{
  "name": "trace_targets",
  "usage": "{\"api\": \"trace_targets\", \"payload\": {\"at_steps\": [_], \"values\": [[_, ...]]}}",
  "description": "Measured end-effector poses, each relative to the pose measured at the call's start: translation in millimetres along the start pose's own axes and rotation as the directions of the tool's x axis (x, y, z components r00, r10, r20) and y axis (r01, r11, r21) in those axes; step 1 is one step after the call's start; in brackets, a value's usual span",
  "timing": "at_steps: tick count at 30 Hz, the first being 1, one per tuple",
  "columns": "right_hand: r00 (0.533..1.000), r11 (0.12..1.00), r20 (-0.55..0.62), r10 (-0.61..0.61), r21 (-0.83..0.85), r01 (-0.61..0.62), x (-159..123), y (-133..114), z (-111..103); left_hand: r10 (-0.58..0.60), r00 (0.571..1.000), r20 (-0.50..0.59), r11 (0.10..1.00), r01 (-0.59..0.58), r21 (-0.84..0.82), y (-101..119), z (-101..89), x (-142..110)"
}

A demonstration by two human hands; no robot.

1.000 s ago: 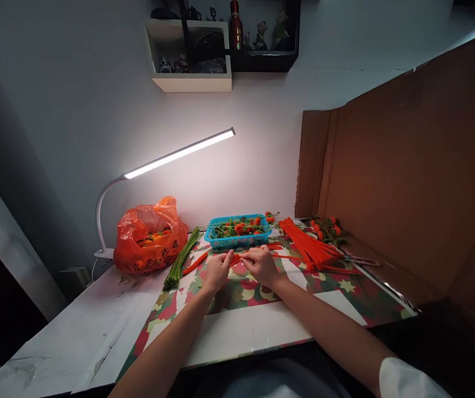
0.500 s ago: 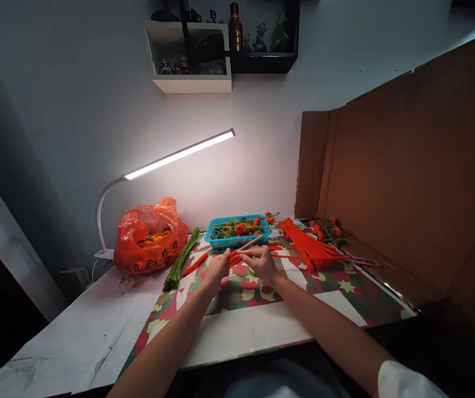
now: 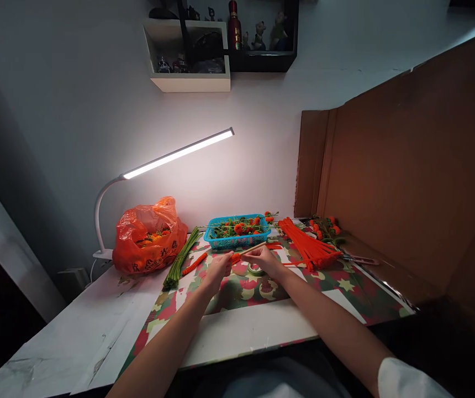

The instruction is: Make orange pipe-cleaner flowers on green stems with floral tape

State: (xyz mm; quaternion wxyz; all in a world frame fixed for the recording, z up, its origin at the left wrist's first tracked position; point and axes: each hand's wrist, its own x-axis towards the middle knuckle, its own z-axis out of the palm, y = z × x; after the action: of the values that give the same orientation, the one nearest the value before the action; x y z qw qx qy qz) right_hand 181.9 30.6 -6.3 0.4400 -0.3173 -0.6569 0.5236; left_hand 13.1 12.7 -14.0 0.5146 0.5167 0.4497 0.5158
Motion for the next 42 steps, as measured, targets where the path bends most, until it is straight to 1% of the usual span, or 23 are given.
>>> {"api": "trace_targets", "payload": {"at_steps": [2, 4, 7, 8, 10, 13, 15, 17, 19, 21, 23, 27, 30, 34, 38, 40, 42], "values": [[0.999, 0.999, 0.051, -0.007, -0.038, 0.009, 0.2, -1.7, -2.8, 0.047, 0.999, 0.014, 0.993, -0.048, 0.108, -0.7, -2.6, 0.7], [0.994, 0.995, 0.108, -0.002, -0.099, 0.013, -0.6, -3.4, -6.0, 0.130, 0.990, 0.049, 0.958, -0.138, 0.252, -0.5, -6.8, 0.9], [0.991, 0.980, 0.131, 0.015, -0.199, 0.012, -2.2, -4.4, -9.4, 0.258, 0.956, 0.140, 0.836, -0.294, 0.463, 2.9, -13.0, -1.4], [0.992, 0.971, 0.123, 0.014, -0.237, 0.016, -2.6, -4.3, -9.9, 0.280, 0.944, 0.173, 0.789, -0.329, 0.519, 4.8, -14.2, -2.9], [0.994, 0.945, 0.113, 0.006, -0.325, 0.031, -3.6, -3.8, -9.8, 0.276, 0.931, 0.240, 0.698, -0.365, 0.616, 8.9, -15.0, -6.4], [0.994, 0.858, 0.088, -0.071, -0.503, 0.106, -5.8, -3.6, -7.0, 0.257, 0.919, 0.299, 0.561, -0.394, 0.728, 12.9, -14.1, -10.3], [0.986, 0.769, 0.054, -0.158, -0.619, 0.157, -7.5, -4.7, -4.5, 0.279, 0.917, 0.286, 0.506, -0.394, 0.767, 13.4, -13.6, -10.8], [0.969, 0.678, 0.021, -0.244, -0.711, 0.186, -8.9, -6.3, -2.5, 0.304, 0.920, 0.247, 0.510, -0.376, 0.774, 12.8, -13.6, -9.9], [0.949, 0.600, 0.007, -0.315, -0.774, 0.205, -9.8, -7.8, -1.2, 0.308, 0.926, 0.219, 0.542, -0.359, 0.760, 11.8, -13.7, -8.5], [0.929, 0.544, 0.000, -0.370, -0.811, 0.217, -10.5, -8.8, -0.7, 0.293, 0.934, 0.205, 0.575, -0.343, 0.742, 11.0, -13.5, -7.3], [0.913, 0.510, -0.009, -0.408, -0.831, 0.220, -11.2, -9.5, -0.4, 0.266, 0.944, 0.194, 0.606, -0.320, 0.728, 10.2, -13.1, -6.6], [0.890, 0.459, -0.014, -0.455, -0.861, 0.221, -12.3, -9.8, -0.8, 0.212, 0.958, 0.193, 0.634, -0.285, 0.719, 7.6, -13.1, -5.9], [0.881, 0.437, -0.013, -0.472, -0.872, 0.221, -12.0, -8.3, -2.3, 0.188, 0.957, 0.222, 0.613, -0.291, 0.735, 6.0, -14.0, -5.9], [0.871, 0.436, -0.014, -0.492, -0.870, 0.232, -11.2, -4.9, -3.4, 0.183, 0.944, 0.274, 0.577, -0.329, 0.748, 5.2, -14.1, -6.4], [0.855, 0.406, -0.002, -0.518, -0.881, 0.243, -11.0, -2.5, -2.9, 0.159, 0.939, 0.306, 0.538, -0.342, 0.770, 1.8, -12.4, -6.4], [0.842, 0.393, 0.000, -0.539, -0.884, 0.252, -10.9, -1.8, -2.8, 0.163, 0.939, 0.302, 0.535, -0.341, 0.773, 0.3, -10.8, -7.0], [0.827, 0.386, -0.002, -0.562, -0.885, 0.260, -10.8, -1.4, -2.9, 0.177, 0.944, 0.278, 0.553, -0.329, 0.765, 0.2, -8.6, -8.6]]}}
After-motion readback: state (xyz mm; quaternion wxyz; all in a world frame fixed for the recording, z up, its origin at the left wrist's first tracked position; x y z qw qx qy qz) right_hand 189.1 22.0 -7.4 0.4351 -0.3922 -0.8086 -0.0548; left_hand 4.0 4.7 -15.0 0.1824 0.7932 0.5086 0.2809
